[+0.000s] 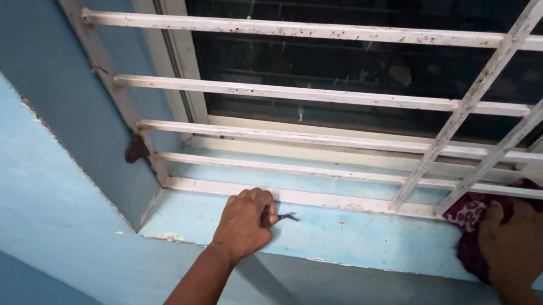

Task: The person wipes the horizontal bars of a white window grill and the window sill with a cloth.

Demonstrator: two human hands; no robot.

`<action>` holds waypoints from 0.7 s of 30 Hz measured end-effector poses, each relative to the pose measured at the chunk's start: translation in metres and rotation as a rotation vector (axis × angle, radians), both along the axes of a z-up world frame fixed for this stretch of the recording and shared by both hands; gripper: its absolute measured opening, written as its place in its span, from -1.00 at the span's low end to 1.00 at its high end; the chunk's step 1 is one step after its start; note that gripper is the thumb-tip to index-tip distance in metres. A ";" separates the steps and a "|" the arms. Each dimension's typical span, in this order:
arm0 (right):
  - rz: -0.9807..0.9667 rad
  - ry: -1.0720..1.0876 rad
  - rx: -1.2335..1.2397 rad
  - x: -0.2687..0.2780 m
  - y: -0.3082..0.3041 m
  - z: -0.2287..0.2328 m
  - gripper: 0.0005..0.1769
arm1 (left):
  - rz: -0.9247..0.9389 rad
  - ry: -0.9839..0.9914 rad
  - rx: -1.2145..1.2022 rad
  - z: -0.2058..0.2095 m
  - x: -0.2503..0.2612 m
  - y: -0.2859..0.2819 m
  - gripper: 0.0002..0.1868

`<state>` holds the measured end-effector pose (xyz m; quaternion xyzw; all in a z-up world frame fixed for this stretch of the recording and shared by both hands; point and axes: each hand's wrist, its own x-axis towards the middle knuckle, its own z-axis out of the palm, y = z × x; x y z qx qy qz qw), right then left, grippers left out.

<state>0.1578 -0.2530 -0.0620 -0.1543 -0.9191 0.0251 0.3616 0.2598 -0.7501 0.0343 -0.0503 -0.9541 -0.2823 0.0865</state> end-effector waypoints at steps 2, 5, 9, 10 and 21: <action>-0.024 -0.005 -0.071 0.009 -0.021 0.009 -0.47 | -0.010 0.118 0.058 -0.002 0.000 0.000 -0.93; -0.198 0.047 0.029 0.039 -0.080 0.034 -0.48 | -0.043 0.123 0.084 -0.002 -0.002 -0.001 -0.87; -0.038 -0.239 -0.148 0.102 -0.204 0.076 -0.54 | -0.028 0.159 0.065 -0.010 -0.001 -0.002 -0.89; 0.092 -0.350 -0.190 0.113 -0.231 0.087 -0.59 | -0.026 0.140 0.053 -0.011 -0.002 -0.002 -0.89; 1.132 -0.003 -0.094 0.094 -0.293 0.113 -0.70 | 0.015 0.178 0.022 -0.013 -0.005 0.002 -0.92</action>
